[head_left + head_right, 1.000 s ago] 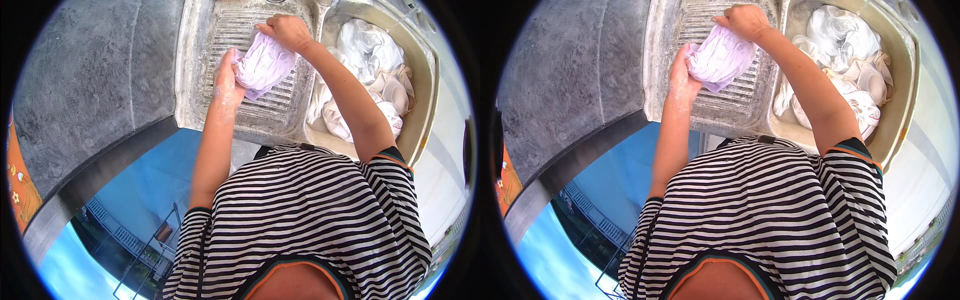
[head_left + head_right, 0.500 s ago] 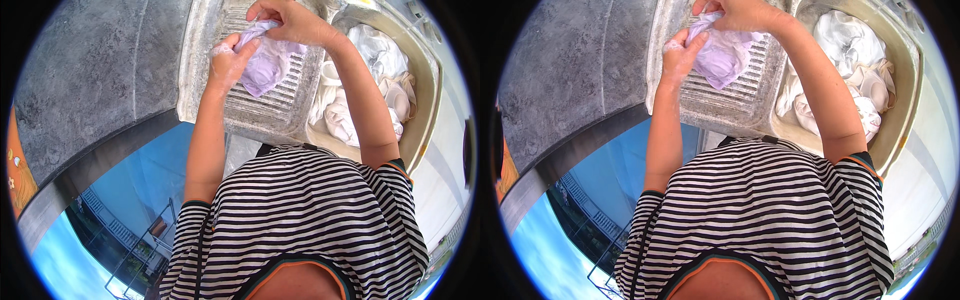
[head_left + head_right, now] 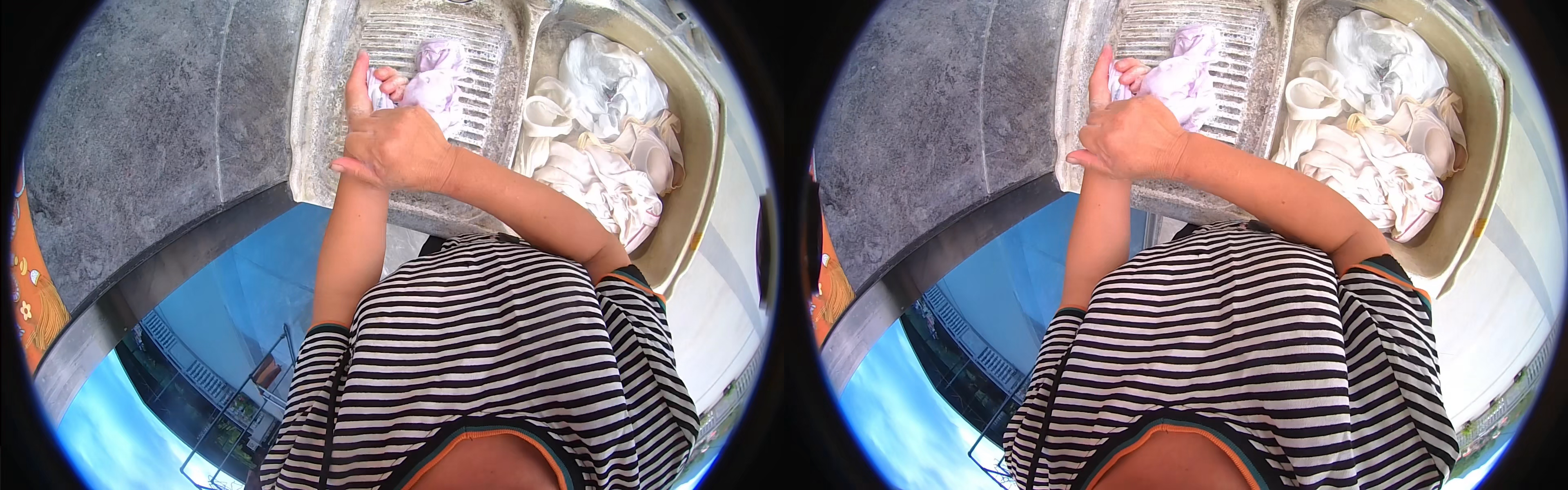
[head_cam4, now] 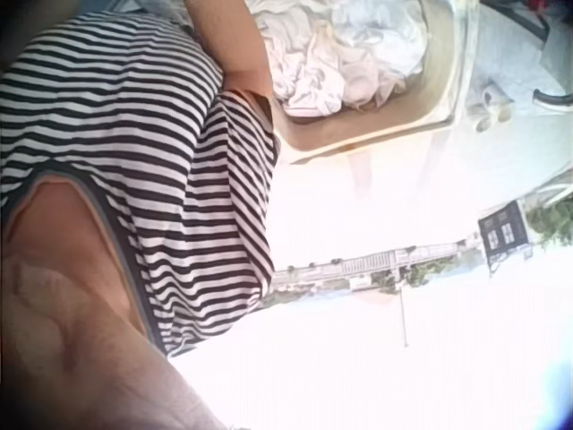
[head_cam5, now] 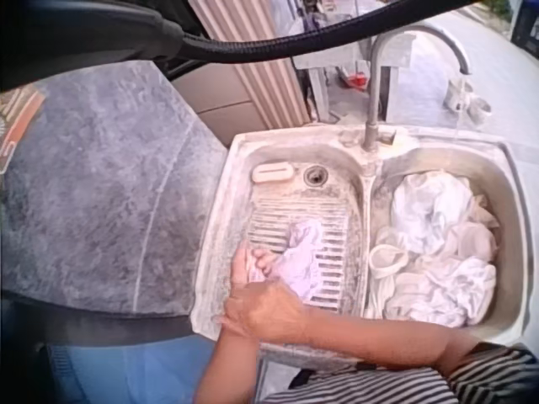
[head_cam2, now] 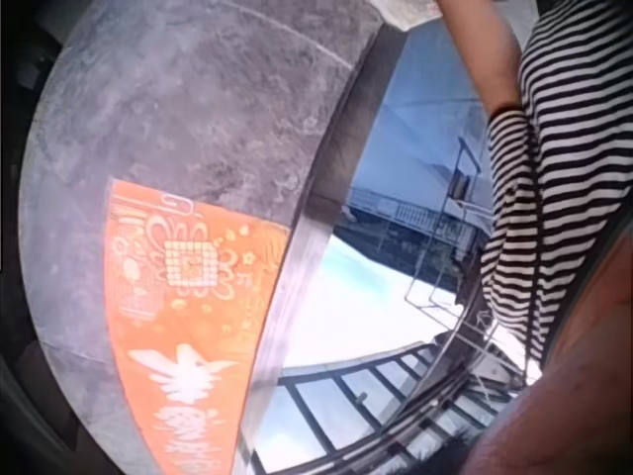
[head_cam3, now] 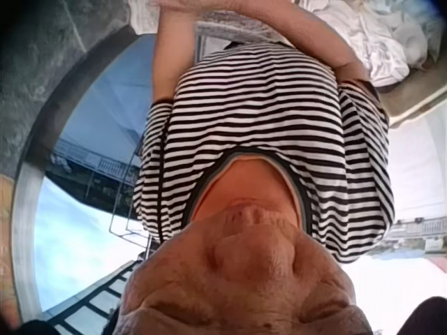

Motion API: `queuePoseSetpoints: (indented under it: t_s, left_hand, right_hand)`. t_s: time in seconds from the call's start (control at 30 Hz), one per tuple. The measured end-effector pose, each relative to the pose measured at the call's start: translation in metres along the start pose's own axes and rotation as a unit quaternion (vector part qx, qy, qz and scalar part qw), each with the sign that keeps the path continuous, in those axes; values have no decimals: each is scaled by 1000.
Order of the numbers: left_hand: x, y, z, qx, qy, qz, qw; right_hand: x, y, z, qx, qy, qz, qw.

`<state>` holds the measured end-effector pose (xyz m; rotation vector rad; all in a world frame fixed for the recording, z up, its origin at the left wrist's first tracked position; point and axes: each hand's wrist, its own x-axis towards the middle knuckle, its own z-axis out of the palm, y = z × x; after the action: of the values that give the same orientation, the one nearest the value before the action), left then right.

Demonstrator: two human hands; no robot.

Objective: The person hand-washes a light purple garment on a concrete washboard, scrubbing it with soap and water. They repeatedly rub, squeeze, and rinse the fabric, then wring it out to remove excess water.

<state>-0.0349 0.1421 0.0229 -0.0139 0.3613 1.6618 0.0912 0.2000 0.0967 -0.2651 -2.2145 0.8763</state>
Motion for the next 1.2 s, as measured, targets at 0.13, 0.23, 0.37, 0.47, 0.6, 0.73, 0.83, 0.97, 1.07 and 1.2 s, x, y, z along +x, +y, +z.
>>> queuePoseSetpoints:
  t_s: [0.13, 0.23, 0.37, 0.47, 0.6, 0.73, 0.83, 0.97, 1.07, 1.2]
  left_hand:
    - [24, -48, 73, 189, 334, 98, 918]
    - [29, -44, 75, 162, 305, 96, 934]
    - [12, -20, 15, 62, 60, 46, 995]
    - [17, -28, -68, 60, -46, 103, 992]
    - [-7, -52, 74, 138, 322, 110, 930]
    - [-21, -21, 73, 570, 226, 47, 789]
    - [-20, -19, 103, 633, 183, 104, 745]
    - [-16, 5, 116, 650, 233, 180, 701]
    - [-23, 12, 131, 608, 255, 290, 694]
    - [-23, 12, 126, 370, 274, 382, 801]
  right_hand:
    - [42, 61, -2, -56, -58, 259, 963]
    - [47, 68, -3, -71, -70, 264, 959]
    - [9, -11, 2, -19, -50, 24, 998]
    - [-8, 7, 17, -71, -3, -33, 997]
    - [28, 93, -17, -126, -179, 226, 949]
    - [33, 108, -40, -125, -247, 255, 926]
    - [55, 86, -44, 49, -216, 197, 955]
    - [80, 57, -73, 222, -248, 156, 930]
    - [55, 86, -70, 131, -300, 112, 938]
    - [9, 105, -52, 339, -168, 246, 893]
